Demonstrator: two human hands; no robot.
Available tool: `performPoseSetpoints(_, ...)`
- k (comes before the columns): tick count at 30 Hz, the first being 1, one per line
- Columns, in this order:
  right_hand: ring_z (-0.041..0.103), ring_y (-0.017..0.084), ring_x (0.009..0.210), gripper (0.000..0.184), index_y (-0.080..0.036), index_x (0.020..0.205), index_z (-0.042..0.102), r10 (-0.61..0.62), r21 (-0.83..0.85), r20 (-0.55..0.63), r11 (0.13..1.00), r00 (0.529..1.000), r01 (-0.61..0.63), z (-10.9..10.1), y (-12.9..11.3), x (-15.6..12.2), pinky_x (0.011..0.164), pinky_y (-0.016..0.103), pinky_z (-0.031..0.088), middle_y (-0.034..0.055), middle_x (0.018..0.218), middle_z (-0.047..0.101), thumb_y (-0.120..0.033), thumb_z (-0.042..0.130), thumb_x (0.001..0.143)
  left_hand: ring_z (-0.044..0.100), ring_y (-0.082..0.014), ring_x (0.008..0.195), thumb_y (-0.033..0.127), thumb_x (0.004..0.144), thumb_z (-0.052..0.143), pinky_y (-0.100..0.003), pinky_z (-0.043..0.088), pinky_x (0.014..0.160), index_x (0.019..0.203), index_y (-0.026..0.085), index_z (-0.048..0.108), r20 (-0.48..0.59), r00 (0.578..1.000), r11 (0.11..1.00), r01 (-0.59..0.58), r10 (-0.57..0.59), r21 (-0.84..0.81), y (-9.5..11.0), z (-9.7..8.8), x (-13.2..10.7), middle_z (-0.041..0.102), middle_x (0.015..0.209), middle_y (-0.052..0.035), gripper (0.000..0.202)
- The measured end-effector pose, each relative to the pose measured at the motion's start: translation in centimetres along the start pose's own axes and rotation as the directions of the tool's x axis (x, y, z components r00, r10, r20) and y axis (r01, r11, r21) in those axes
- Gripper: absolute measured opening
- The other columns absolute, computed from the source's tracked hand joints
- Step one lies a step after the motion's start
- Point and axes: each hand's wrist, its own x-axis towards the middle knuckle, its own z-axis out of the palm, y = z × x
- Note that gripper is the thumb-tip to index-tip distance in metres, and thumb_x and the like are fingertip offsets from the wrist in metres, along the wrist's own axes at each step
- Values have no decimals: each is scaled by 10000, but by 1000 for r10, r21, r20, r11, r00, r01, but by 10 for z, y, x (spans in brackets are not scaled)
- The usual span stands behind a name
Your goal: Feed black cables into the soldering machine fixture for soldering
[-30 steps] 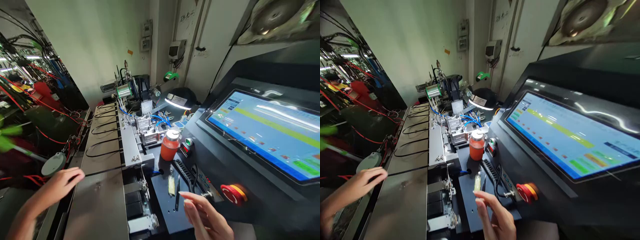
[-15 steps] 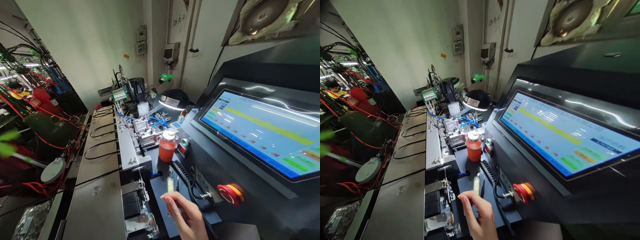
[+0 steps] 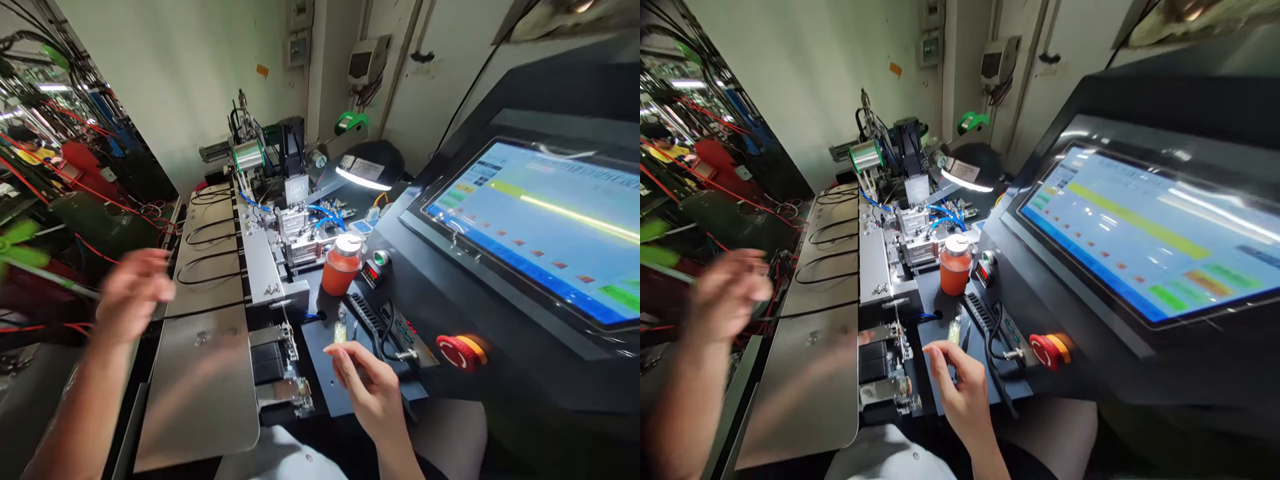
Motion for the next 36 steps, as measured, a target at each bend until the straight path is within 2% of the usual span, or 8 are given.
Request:
performPoseSetpoints(3,495,109,447,297,-178,754,667,32,22,28,999,999,-32,4,-4,2,420,207,422,-9,531,538,-398,545,913,571,-75,671,286,837,647,-216,514,670,1191,225,544,513,849,988,151,-129,-2,-6,81,-22,553,747,58,373)
performPoseSetpoints(5,564,126,519,241,-178,793,682,58,36,80,997,995,-61,7,-5,2,487,220,486,16,613,615,-367,572,896,581,-81,690,256,833,642,-228,523,713,1223,203,530,627,773,992,125,-96,-3,-5,121,-37,578,773,45,409)
performPoseSetpoints(7,605,140,582,199,-177,832,689,83,62,122,994,989,-91,13,-4,1,532,233,515,35,691,659,-348,599,878,576,-82,681,249,838,624,-215,520,692,1210,186,538,646,760,994,108,-69,-20,-4,138,-47,586,776,39,387)
performPoseSetpoints(13,533,113,523,233,-170,759,638,142,154,117,975,983,-159,30,-1,0,468,213,440,2,631,595,-366,594,879,598,-101,702,273,836,632,-232,541,693,1161,179,560,659,744,990,143,-114,10,-19,132,-52,612,812,20,346)
performPoseSetpoints(19,453,102,522,249,-181,691,597,-80,-102,254,989,964,109,23,-11,2,485,224,361,-15,598,526,-264,549,921,600,-124,747,255,922,545,-231,478,690,829,179,662,680,733,988,-107,3,112,-24,130,-57,645,810,-19,168)
performPoseSetpoints(26,394,92,482,238,-202,694,483,-253,-222,-186,952,950,210,55,-6,-12,466,222,326,-37,581,459,-163,490,929,480,-64,524,310,918,505,-184,385,505,800,155,595,538,831,989,144,-143,40,-10,144,-74,562,714,15,215)
performPoseSetpoints(31,361,84,454,259,-203,682,458,-165,-185,-144,973,976,137,59,-3,-12,438,217,298,-51,563,426,-204,466,942,448,-71,499,366,917,488,-189,358,478,791,155,583,569,790,966,256,-226,29,-11,144,-71,531,647,30,264)
performPoseSetpoints(36,453,100,503,273,-184,699,553,29,-97,-32,995,999,-32,33,6,-3,473,210,361,-27,579,510,-314,497,933,549,-132,648,293,908,477,-239,409,620,774,168,629,503,836,955,80,-221,287,-24,139,-56,618,711,-5,238)
